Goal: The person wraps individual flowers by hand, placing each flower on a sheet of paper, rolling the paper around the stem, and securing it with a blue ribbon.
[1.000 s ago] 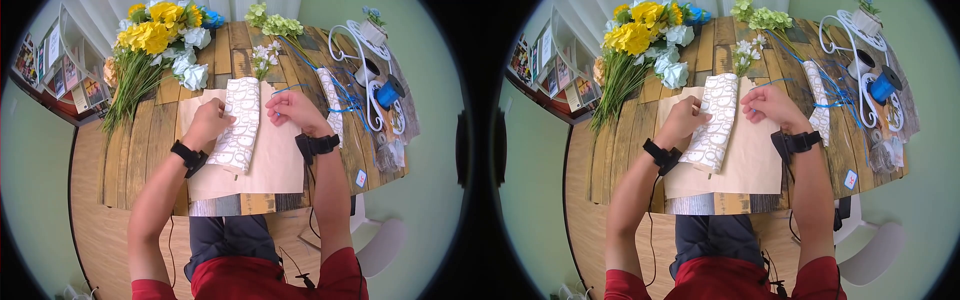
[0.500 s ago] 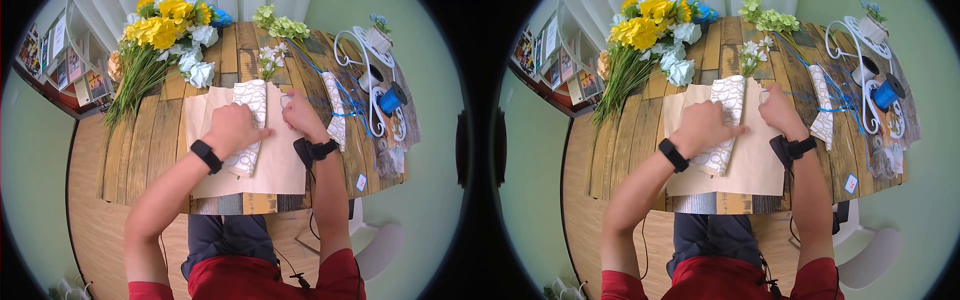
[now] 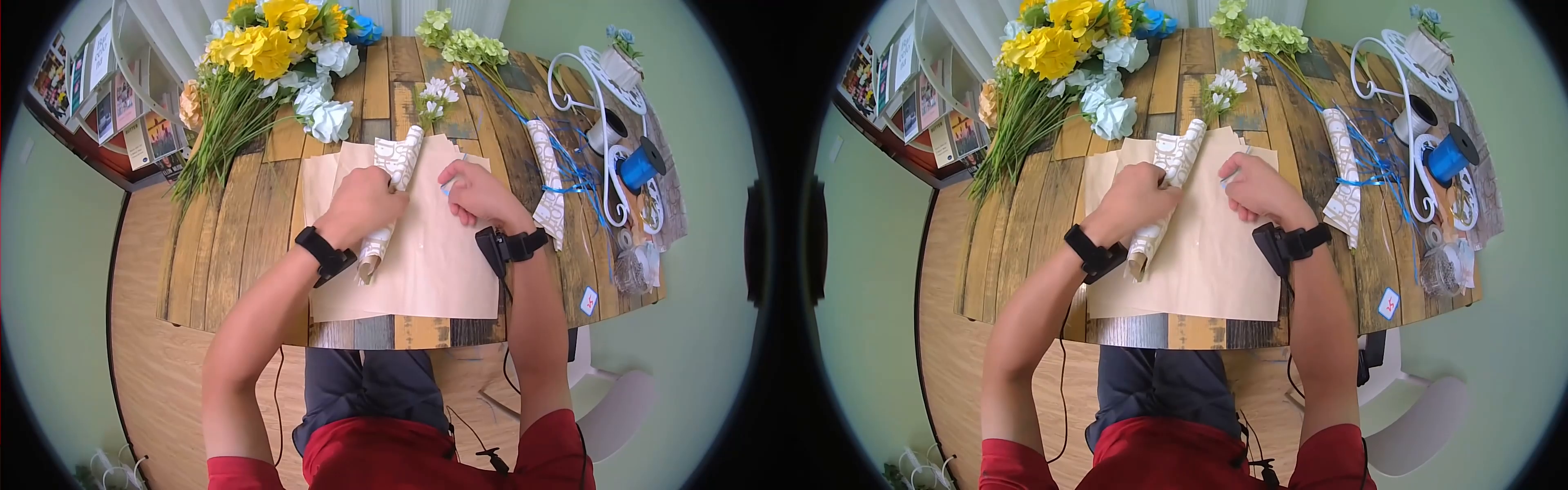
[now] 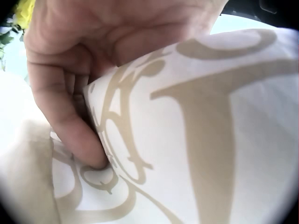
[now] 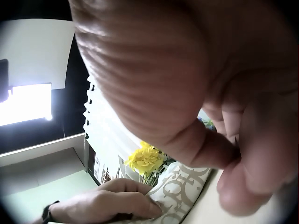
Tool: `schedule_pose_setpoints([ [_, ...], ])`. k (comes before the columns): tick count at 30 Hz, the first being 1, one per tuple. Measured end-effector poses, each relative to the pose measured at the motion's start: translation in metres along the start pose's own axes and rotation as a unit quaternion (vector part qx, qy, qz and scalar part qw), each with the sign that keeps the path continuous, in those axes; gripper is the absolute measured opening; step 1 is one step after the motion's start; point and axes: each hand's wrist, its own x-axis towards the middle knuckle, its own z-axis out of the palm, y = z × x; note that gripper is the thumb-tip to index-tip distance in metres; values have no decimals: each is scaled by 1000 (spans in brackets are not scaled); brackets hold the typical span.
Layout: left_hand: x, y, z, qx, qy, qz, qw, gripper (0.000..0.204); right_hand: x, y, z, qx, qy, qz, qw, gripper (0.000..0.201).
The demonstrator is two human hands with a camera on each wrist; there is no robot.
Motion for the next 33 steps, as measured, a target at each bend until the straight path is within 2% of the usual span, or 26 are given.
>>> schedule_pose_setpoints([
  [2, -1, 0, -1, -9, -1, -10, 1000, 36, -1, 2, -2, 82, -117, 3, 990, 22],
  [3, -1, -1, 0, -20, 7, -16, 1000, 36, 0, 1, -5, 82, -117, 3, 990, 22],
  [5, -1, -5, 2, -31, 15, -22, 999, 37, 3, -1, -9, 142, -238, 29, 960, 26],
  [9, -5, -5, 0, -71, 46, -18, 996, 35, 3, -1, -1, 69, -222, 51, 971, 27],
  [12, -9, 3, -1, -81, 60, 8, 995, 34, 3, -2, 8, 53, -220, 10, 974, 23],
  [15, -15, 15, -1, -86, 66, 46, 993, 32, 6, 2, 11, 99, -255, -16, 962, 23],
  [17, -16, 21, 0, -70, 63, 68, 993, 28, 12, 9, 7, 235, -313, -12, 920, 28],
  [18, -18, 23, 3, -70, 63, 68, 993, 28, 11, 8, 8, 235, -313, -12, 920, 28],
  [20, -23, 28, 11, 3, 120, 136, 983, 25, 11, 5, 12, 421, -272, 42, 864, 27],
  [21, -24, 33, 14, 72, 109, 151, 980, 23, 11, 3, 16, 421, -272, 41, 864, 27],
  [23, -28, 37, 28, 107, 129, 178, 970, 25, 10, 1, 23, 431, -170, -43, 885, 32],
  [24, -32, 42, 31, 141, 149, 202, 958, 26, 9, 0, 23, 430, -170, -44, 886, 32],
  [25, -35, 45, 32, 162, 133, 203, 956, 29, 9, -1, 23, 405, -129, -71, 902, 32],
  [26, -39, 45, 31, 162, 135, 202, 956, 29, 9, -1, 22, 379, -88, -98, 916, 34],
  [31, -51, 43, 17, 70, 152, 274, 947, 30, 0, -4, -2, 398, -52, -112, 909, 37],
  [32, -51, 40, 15, 69, 152, 273, 947, 30, 0, -2, -6, 398, -52, -112, 909, 37],
  [33, -48, 37, 12, -4, 141, 233, 962, 30, 0, -1, -11, 407, -59, -121, 903, 38],
])
